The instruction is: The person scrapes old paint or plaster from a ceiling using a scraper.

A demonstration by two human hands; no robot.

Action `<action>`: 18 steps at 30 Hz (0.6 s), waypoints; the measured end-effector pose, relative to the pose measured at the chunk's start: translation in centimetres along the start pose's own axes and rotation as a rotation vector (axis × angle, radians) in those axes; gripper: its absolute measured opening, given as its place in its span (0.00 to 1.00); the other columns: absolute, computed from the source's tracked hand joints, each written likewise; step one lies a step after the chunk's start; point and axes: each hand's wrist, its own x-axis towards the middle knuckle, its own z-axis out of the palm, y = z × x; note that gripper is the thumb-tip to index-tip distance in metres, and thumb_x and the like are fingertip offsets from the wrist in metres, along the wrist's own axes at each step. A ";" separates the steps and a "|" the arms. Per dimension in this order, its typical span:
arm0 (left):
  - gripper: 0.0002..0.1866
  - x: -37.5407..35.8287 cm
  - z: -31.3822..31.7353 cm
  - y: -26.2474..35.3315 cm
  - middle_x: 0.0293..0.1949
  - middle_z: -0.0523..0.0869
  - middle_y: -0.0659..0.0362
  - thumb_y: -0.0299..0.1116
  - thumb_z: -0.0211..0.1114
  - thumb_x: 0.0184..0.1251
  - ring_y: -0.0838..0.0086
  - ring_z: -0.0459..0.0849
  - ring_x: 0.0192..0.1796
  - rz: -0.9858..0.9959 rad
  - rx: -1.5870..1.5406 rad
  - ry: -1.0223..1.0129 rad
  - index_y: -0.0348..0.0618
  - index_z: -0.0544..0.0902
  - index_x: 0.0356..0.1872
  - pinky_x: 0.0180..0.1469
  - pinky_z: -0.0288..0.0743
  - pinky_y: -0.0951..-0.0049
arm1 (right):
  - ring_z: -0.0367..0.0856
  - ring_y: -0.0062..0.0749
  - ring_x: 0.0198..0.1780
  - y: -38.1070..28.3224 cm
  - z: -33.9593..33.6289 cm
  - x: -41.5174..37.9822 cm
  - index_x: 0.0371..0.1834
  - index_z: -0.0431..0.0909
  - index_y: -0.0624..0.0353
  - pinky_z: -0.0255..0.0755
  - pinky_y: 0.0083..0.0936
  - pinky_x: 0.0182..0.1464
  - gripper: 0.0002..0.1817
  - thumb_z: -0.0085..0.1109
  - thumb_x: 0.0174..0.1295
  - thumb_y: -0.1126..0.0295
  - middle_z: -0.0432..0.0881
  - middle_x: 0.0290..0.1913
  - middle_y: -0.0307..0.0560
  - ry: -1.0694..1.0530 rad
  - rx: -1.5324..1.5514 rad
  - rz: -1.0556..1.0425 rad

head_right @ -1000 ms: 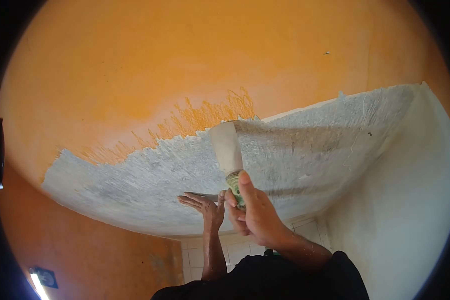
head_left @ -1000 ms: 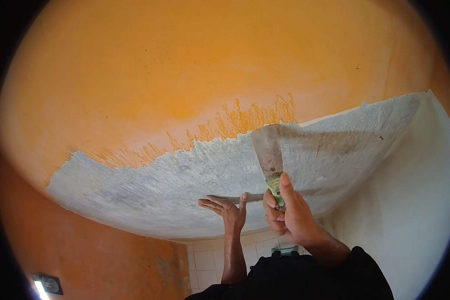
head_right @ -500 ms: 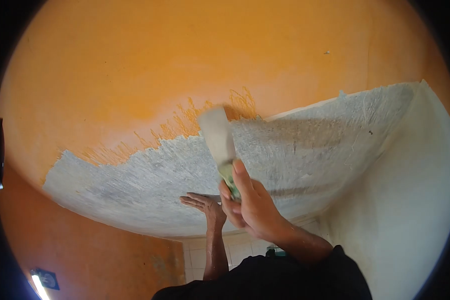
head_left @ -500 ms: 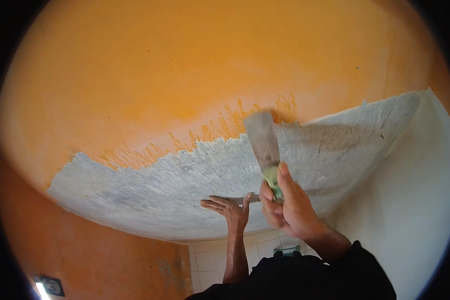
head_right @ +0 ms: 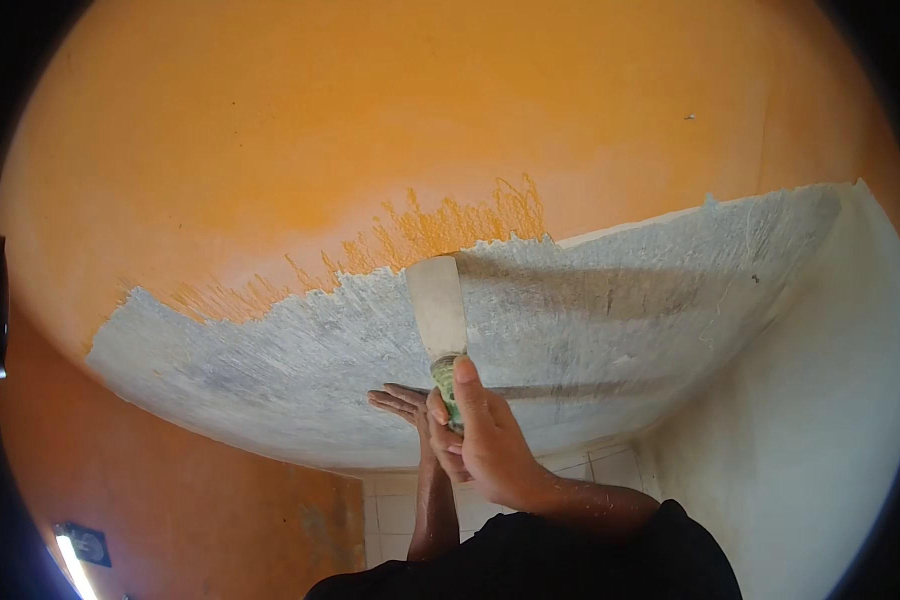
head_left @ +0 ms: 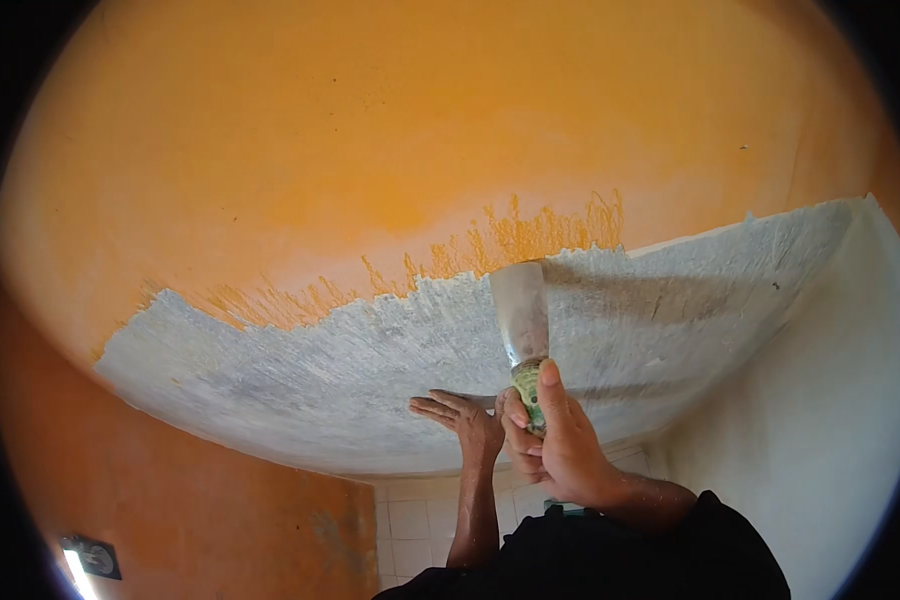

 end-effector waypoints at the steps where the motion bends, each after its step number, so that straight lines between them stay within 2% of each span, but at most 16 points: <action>1: 0.69 0.0 -0.1 -0.1 0.61 0.13 0.22 0.64 0.65 0.54 0.25 0.11 0.64 0.004 0.019 -0.003 0.30 0.18 0.66 0.59 0.19 0.23 | 0.46 0.14 0.12 0.2 0.1 0.1 0.26 0.63 0.51 0.41 0.17 0.14 0.32 0.28 0.66 0.32 0.55 0.15 0.30 0.004 -0.004 -0.019; 2: 0.69 0.2 -0.5 0.3 0.61 0.13 0.22 0.64 0.65 0.54 0.25 0.11 0.64 0.008 0.035 -0.003 0.30 0.18 0.66 0.59 0.19 0.23 | 0.46 0.14 0.12 -0.3 -0.4 -0.3 0.26 0.63 0.51 0.42 0.17 0.14 0.32 0.28 0.66 0.32 0.55 0.15 0.30 0.006 0.096 0.087; 6: 0.69 0.3 -0.2 0.6 0.62 0.14 0.22 0.64 0.65 0.54 0.25 0.11 0.64 0.031 0.071 0.034 0.31 0.18 0.66 0.59 0.20 0.22 | 0.47 0.14 0.12 -1.3 0.4 -0.3 0.26 0.63 0.52 0.42 0.16 0.14 0.32 0.28 0.67 0.33 0.55 0.15 0.30 -0.018 0.091 0.119; 16: 0.66 -0.1 -0.3 -0.4 0.62 0.16 0.20 0.58 0.67 0.57 0.24 0.14 0.65 0.023 -0.002 0.000 0.28 0.20 0.66 0.60 0.20 0.24 | 0.47 0.14 0.12 0.2 1.4 -0.3 0.27 0.63 0.52 0.40 0.16 0.13 0.31 0.29 0.67 0.34 0.55 0.15 0.30 -0.013 0.100 0.043; 18: 0.66 0.0 -0.8 -0.1 0.62 0.16 0.20 0.58 0.66 0.58 0.24 0.14 0.65 0.011 0.037 -0.018 0.27 0.20 0.66 0.60 0.20 0.24 | 0.46 0.14 0.12 0.4 0.4 -0.5 0.27 0.63 0.51 0.40 0.17 0.13 0.31 0.28 0.67 0.34 0.55 0.15 0.31 -0.015 0.119 0.091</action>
